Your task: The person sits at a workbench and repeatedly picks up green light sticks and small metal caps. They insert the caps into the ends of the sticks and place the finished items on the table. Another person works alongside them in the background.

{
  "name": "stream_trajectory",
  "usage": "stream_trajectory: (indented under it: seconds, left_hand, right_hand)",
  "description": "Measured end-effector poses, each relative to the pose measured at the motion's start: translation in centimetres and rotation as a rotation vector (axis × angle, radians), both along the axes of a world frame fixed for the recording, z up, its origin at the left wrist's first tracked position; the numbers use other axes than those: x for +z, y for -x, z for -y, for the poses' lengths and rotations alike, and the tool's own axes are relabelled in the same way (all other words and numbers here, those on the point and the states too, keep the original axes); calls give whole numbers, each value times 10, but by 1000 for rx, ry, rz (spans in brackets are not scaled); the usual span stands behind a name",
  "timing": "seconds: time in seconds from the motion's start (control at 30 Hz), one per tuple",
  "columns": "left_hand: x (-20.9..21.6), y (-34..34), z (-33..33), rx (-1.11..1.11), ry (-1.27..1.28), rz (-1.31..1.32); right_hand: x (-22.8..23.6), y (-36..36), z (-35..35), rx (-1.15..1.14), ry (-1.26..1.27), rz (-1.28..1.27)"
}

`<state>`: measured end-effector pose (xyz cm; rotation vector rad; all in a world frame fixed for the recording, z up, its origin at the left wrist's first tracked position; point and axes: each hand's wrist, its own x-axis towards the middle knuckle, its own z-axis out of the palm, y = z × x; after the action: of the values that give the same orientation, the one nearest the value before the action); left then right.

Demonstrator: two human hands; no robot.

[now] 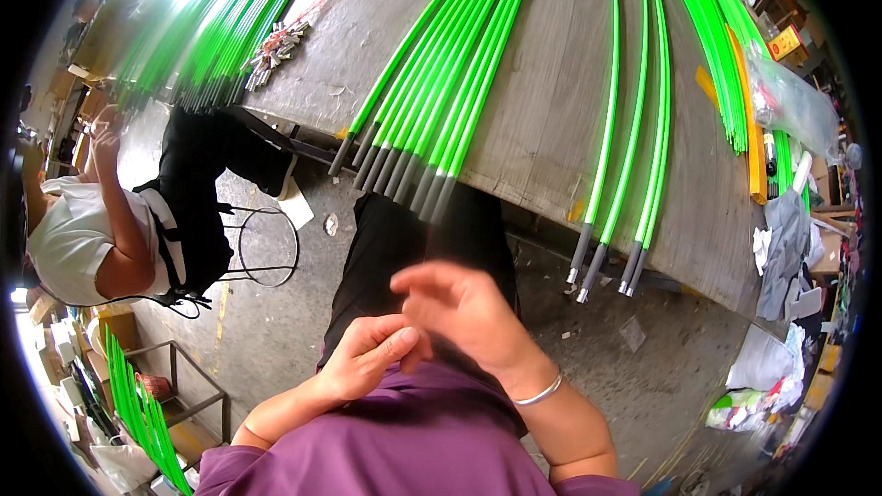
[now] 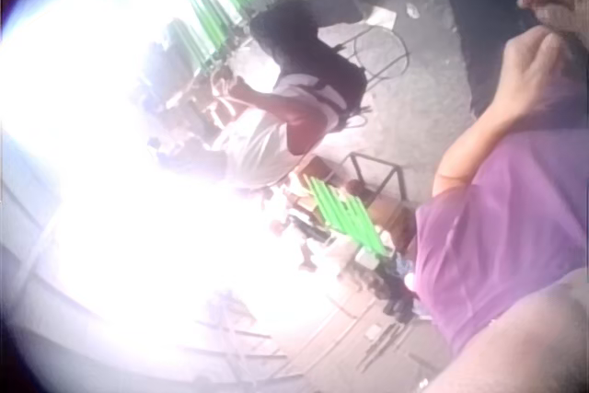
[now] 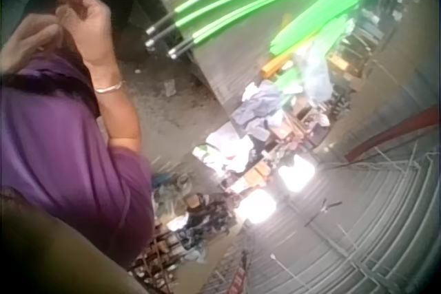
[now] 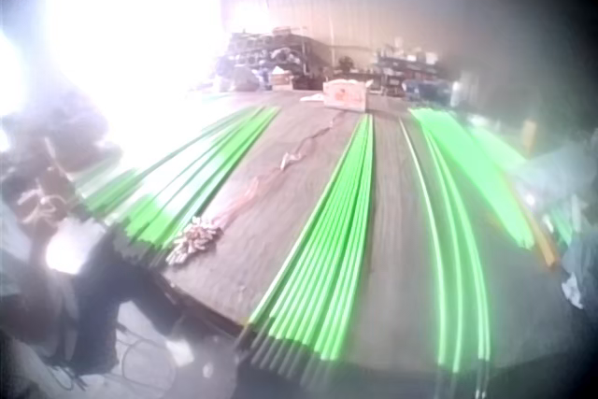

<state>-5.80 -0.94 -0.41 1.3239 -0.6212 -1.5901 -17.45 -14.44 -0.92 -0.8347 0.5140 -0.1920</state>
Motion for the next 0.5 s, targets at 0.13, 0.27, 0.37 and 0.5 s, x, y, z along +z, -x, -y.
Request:
stream_trajectory:
  seconds: [0.13, 0.27, 0.37, 0.5]
  left_hand:
    - [3, 0, 3, -6, 7, 13]
    - [-4, 3, 2, 46, 15, 4]
    - [1, 1, 4, 5, -2, 2]
    - [2, 1, 5, 4, 19, 44]
  right_hand:
    - [-9, -8, 12, -53, 194, 55]
    - [-5, -10, 9, -89, 58, -27]
    - [-1, -3, 8, 54, 105, 12]
    - [-3, -15, 14, -122, 61, -18]
